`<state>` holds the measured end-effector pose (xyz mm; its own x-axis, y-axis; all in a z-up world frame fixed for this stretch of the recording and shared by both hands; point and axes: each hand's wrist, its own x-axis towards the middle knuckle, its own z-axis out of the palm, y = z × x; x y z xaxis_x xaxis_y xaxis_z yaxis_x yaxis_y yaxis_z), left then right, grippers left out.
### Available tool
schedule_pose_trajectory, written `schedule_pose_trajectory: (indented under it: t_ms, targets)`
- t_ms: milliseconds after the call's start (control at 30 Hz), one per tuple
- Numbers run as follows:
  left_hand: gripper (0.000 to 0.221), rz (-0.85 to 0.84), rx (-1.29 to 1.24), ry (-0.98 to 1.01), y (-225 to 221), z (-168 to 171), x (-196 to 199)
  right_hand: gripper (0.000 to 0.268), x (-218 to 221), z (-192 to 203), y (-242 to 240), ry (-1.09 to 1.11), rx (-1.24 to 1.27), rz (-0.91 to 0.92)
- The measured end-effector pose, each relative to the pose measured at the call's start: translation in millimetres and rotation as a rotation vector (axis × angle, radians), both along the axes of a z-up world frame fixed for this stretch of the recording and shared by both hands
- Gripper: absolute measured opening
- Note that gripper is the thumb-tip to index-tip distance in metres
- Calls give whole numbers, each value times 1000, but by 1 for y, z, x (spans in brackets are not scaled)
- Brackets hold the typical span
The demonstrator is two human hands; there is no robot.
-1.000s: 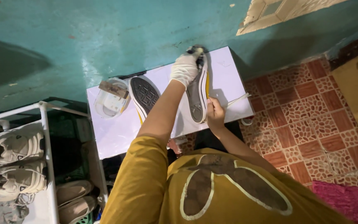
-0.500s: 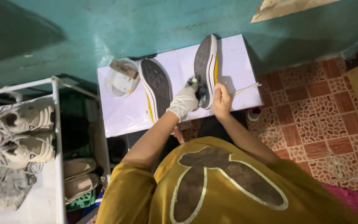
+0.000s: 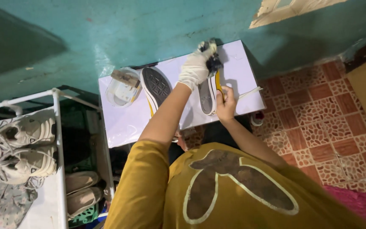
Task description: A person is cleaning a pair of yellow sneakers using a cloth and cleaning solution on a low workbench.
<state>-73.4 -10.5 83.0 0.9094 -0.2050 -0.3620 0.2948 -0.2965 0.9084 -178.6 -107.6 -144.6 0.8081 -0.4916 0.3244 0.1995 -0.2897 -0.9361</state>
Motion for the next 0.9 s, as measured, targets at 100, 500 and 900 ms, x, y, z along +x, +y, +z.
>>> schedule_pose_trajectory:
  t_ms: [100, 500, 900]
  targets:
    - [54, -421, 745, -458, 16, -57, 9, 11, -4, 10, -1, -26, -162, -69]
    - [36, -113, -42, -116, 38, -60, -110, 30, -5, 16, 2, 6, -71, -52]
    - [57, -254, 39, -448, 79, -50, -10, 25, -5, 33, -1, 30, -173, -34]
